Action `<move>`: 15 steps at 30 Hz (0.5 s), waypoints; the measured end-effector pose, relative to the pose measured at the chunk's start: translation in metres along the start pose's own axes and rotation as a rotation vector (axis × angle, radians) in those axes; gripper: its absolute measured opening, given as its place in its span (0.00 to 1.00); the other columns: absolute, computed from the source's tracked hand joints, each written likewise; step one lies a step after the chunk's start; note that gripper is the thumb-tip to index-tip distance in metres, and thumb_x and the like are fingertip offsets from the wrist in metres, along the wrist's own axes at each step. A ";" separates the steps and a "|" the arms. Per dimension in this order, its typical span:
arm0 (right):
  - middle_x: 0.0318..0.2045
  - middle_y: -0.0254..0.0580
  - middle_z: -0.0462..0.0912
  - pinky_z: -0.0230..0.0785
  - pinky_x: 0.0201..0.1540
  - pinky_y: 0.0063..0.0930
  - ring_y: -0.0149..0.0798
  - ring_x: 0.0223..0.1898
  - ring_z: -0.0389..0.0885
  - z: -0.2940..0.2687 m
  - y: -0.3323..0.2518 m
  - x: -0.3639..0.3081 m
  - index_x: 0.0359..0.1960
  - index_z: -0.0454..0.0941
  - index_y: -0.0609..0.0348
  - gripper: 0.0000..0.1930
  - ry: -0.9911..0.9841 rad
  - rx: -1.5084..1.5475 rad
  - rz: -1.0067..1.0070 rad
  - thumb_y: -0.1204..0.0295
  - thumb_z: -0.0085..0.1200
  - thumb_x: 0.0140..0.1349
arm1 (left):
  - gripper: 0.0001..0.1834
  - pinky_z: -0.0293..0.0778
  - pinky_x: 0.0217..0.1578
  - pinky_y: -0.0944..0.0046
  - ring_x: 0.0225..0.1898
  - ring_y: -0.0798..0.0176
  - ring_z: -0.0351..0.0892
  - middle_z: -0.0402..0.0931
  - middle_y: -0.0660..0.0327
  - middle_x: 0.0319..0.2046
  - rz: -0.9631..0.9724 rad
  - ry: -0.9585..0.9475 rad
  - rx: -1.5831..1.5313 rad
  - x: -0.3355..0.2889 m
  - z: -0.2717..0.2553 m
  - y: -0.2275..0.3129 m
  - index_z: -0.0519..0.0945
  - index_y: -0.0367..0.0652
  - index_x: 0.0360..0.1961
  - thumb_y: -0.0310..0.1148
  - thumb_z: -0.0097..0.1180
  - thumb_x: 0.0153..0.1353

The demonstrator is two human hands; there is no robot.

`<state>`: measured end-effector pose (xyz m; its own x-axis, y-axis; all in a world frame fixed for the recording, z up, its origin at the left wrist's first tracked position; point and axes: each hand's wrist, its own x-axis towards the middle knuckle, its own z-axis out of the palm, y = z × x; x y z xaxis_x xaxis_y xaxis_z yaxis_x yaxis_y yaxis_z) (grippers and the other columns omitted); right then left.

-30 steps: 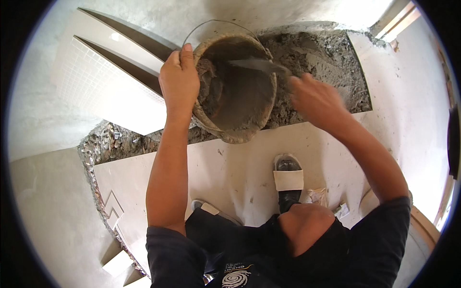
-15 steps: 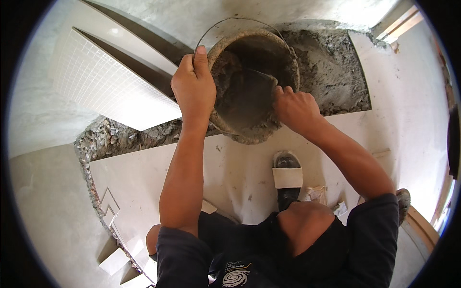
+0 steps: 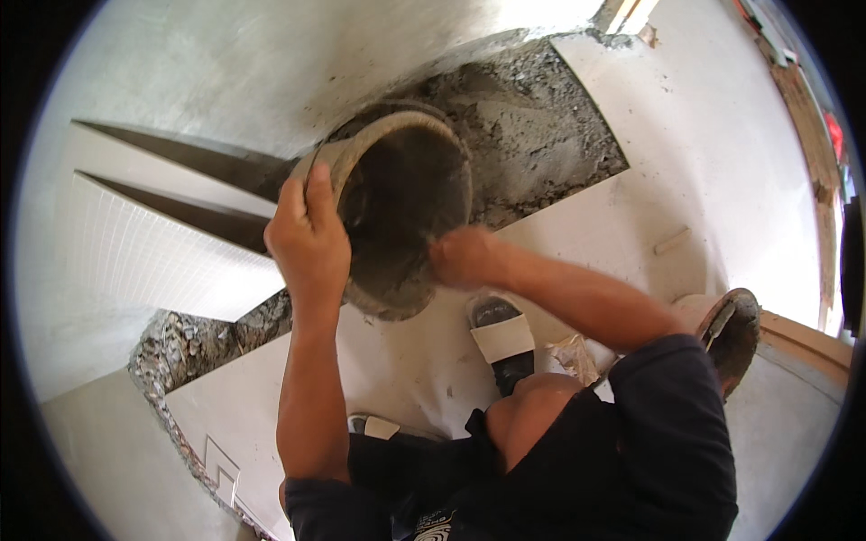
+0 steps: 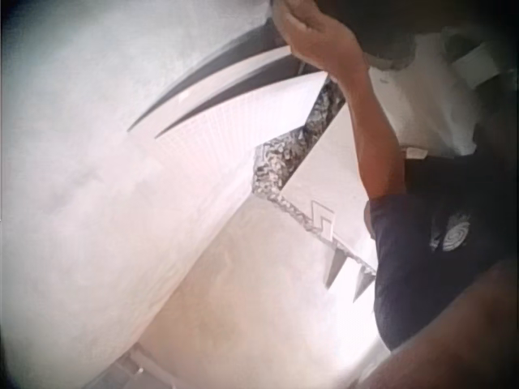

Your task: The person uses a hammer to break up hardened cement on a floor, then scoops fresh cement from a bucket with a trowel and spreads it into the prepared area. The person levels the surface with the trowel.

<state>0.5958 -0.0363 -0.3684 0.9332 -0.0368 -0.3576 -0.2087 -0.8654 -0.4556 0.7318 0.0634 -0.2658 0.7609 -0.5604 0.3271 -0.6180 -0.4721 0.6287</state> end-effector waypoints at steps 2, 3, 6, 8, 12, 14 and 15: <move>0.30 0.47 0.84 0.77 0.34 0.34 0.42 0.29 0.85 0.011 -0.004 -0.010 0.37 0.82 0.60 0.16 -0.121 0.385 0.009 0.60 0.48 0.61 | 0.21 0.63 0.26 0.64 0.24 0.70 0.60 0.65 0.62 0.18 0.003 0.025 -0.053 -0.002 -0.008 -0.001 0.74 0.33 0.26 0.41 0.49 0.70; 0.29 0.46 0.83 0.77 0.33 0.33 0.40 0.28 0.84 0.015 -0.005 -0.017 0.38 0.81 0.61 0.18 -0.189 0.652 0.030 0.58 0.48 0.62 | 0.21 0.63 0.26 0.65 0.24 0.70 0.60 0.65 0.63 0.18 -0.018 0.023 -0.035 0.000 -0.014 -0.006 0.74 0.33 0.26 0.41 0.48 0.70; 0.25 0.40 0.79 0.75 0.27 0.29 0.33 0.23 0.79 0.017 -0.004 -0.047 0.45 0.78 0.64 0.23 -0.325 1.313 0.106 0.53 0.50 0.63 | 0.22 0.62 0.27 0.66 0.24 0.71 0.60 0.65 0.65 0.19 -0.090 0.074 -0.041 0.012 -0.039 -0.032 0.74 0.33 0.26 0.43 0.49 0.70; 0.26 0.39 0.80 0.74 0.24 0.24 0.30 0.24 0.78 0.011 0.000 -0.074 0.50 0.77 0.63 0.21 -0.285 1.472 0.007 0.58 0.52 0.63 | 0.23 0.60 0.26 0.67 0.24 0.73 0.58 0.63 0.67 0.18 -0.255 0.104 -0.090 0.016 -0.053 -0.051 0.75 0.35 0.26 0.45 0.49 0.69; 0.27 0.37 0.79 0.73 0.23 0.22 0.27 0.24 0.78 -0.018 0.031 -0.125 0.52 0.76 0.64 0.22 0.025 1.407 0.031 0.63 0.55 0.60 | 0.23 0.57 0.25 0.68 0.23 0.74 0.56 0.60 0.71 0.18 -0.391 0.093 -0.209 0.016 -0.066 -0.071 0.74 0.39 0.24 0.46 0.49 0.69; 0.25 0.35 0.78 0.74 0.24 0.22 0.26 0.27 0.78 -0.035 0.052 -0.137 0.53 0.75 0.65 0.23 0.283 1.402 0.075 0.64 0.56 0.59 | 0.24 0.57 0.24 0.67 0.23 0.73 0.56 0.61 0.70 0.18 -0.379 0.064 -0.173 0.015 -0.065 -0.072 0.72 0.38 0.21 0.47 0.49 0.69; 0.27 0.41 0.81 0.75 0.30 0.29 0.33 0.28 0.80 -0.042 0.061 -0.139 0.53 0.75 0.66 0.23 0.370 0.939 0.441 0.63 0.55 0.61 | 0.25 0.57 0.24 0.66 0.22 0.73 0.56 0.61 0.69 0.17 -0.346 0.052 -0.138 0.015 -0.063 -0.070 0.71 0.38 0.21 0.47 0.49 0.69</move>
<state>0.4654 -0.1050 -0.3124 0.7195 -0.5325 -0.4458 -0.5378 -0.0210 -0.8428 0.7995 0.1308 -0.2606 0.9312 -0.3470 0.1116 -0.2927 -0.5295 0.7962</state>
